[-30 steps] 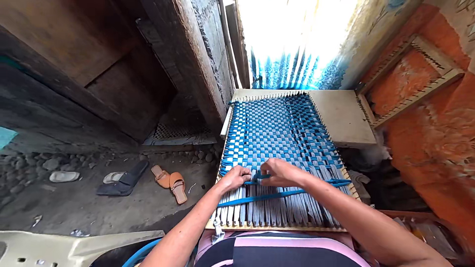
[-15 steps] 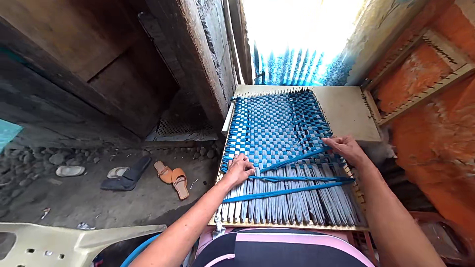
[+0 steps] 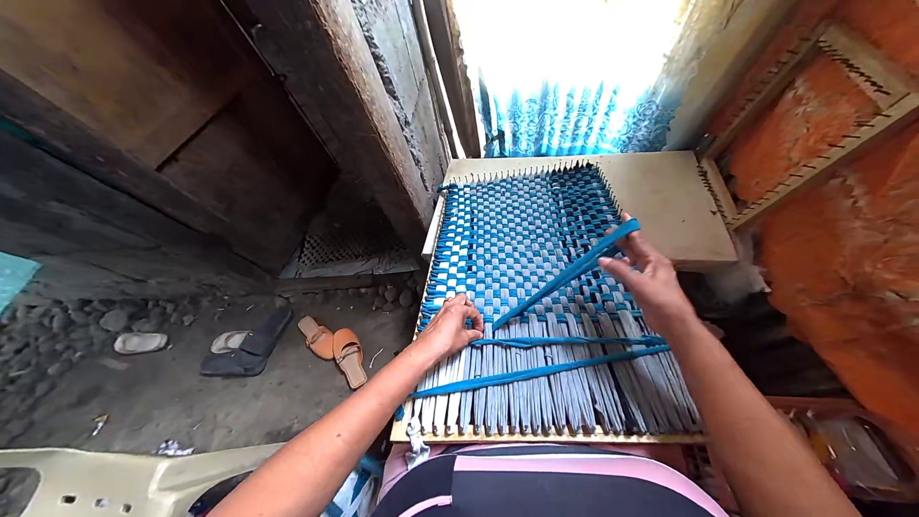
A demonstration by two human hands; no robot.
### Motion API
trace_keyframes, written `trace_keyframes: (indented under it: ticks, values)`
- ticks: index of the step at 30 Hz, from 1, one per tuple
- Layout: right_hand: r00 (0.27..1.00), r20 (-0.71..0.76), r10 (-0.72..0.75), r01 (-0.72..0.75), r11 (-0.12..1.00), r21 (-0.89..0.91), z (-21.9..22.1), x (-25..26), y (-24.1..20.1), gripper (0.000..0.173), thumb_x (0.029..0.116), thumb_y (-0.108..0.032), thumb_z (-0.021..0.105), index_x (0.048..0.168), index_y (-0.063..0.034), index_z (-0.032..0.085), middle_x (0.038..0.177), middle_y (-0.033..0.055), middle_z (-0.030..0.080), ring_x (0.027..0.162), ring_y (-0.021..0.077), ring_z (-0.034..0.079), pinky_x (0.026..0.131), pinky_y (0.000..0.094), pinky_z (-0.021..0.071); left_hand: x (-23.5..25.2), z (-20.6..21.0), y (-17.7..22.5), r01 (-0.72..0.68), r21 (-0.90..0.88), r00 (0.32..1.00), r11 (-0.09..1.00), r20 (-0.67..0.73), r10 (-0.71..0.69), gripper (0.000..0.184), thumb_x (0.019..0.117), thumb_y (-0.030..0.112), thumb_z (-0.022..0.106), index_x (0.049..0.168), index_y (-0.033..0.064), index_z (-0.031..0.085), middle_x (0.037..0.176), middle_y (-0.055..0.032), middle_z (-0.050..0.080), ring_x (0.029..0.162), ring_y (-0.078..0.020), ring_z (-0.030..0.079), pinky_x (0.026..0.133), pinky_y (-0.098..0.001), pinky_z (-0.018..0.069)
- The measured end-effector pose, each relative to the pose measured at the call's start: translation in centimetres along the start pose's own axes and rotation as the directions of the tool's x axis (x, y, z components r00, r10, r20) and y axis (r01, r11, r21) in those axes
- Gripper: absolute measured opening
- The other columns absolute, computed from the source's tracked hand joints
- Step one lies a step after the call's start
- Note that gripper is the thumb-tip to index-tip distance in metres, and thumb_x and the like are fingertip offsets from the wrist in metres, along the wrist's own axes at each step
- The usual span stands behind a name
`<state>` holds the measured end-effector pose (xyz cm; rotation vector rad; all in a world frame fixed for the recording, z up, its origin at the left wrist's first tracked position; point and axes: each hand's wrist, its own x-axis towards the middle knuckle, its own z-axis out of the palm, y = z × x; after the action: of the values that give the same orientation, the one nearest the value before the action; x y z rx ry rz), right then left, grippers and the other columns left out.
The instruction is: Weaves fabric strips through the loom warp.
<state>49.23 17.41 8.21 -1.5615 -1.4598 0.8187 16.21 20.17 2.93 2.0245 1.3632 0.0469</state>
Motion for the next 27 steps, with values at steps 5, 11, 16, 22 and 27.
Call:
trace_keyframes:
  ticks: [5,11,16,22,27]
  values:
    - [0.971,0.115,0.208,-0.211,0.537,0.817,-3.3,1.0,0.0,0.03,0.1019,-0.03,0.048,0.076,-0.0232,0.06,0.064,-0.0091,0.052,0.057,0.005,0.051,0.063,0.0243,0.0512,0.5,1.0,-1.1,-0.145,0.143,0.978,0.979,-0.127,0.164,0.021,0.0971,0.018,0.064,0.103,-0.0001,0.073,0.112,-0.0208,0.065,0.108,-0.037,0.064,0.095,-0.0519,0.0507]
    - [0.95,0.046,0.307,-0.252,0.674,0.695,-3.1,1.7,5.6,0.022,0.0972,-0.015,0.062,0.075,-0.0161,0.064,0.05,-0.0109,0.038,0.04,0.0002,0.032,0.044,0.0163,0.0374,0.9,0.5,-2.9,-0.224,-0.028,0.97,0.974,-0.102,0.22,0.027,0.0943,0.02,0.072,0.109,-0.0036,0.071,0.112,-0.0217,0.067,0.109,-0.0345,0.063,0.099,-0.0502,0.0497]
    - [0.945,0.053,0.323,-0.265,0.66,0.703,-3.3,1.7,5.8,0.019,0.0946,-0.013,0.063,0.076,-0.0172,0.064,0.054,-0.011,0.042,0.043,-0.0005,0.035,0.046,0.0153,0.0394,1.0,-2.6,-4.8,-0.214,-0.279,0.977,0.936,-0.046,0.209,0.037,0.0887,0.018,0.08,0.118,-0.0004,0.066,0.108,-0.0122,0.067,0.093,-0.0164,0.066,0.082,-0.0345,0.0567]
    - [0.926,0.106,0.363,-0.287,0.493,0.821,-3.5,1.3,4.3,0.022,0.1051,-0.017,0.048,0.092,-0.0094,0.064,0.079,0.0015,0.069,0.051,0.0009,0.054,0.045,0.0126,0.0441,1.7,0.2,-1.8,-0.396,-0.072,0.901,0.916,-0.223,0.372,0.022,0.1002,0.019,0.064,0.102,0.001,0.075,0.098,-0.0124,0.07,0.091,-0.0199,0.067,0.087,-0.038,0.0548]
    - [0.972,0.101,0.211,-0.209,0.588,0.781,-4.5,-0.1,1.4,0.032,0.1067,-0.017,0.042,0.092,-0.0076,0.068,0.089,0.0053,0.074,0.067,0.006,0.066,0.062,0.0174,0.055,2.8,1.3,1.5,-0.329,-0.162,0.939,0.93,-0.156,0.305,0.029,0.1026,0.019,0.062,0.122,0.0001,0.071,0.115,-0.0166,0.071,0.111,-0.0259,0.067,0.104,-0.0439,0.0494]
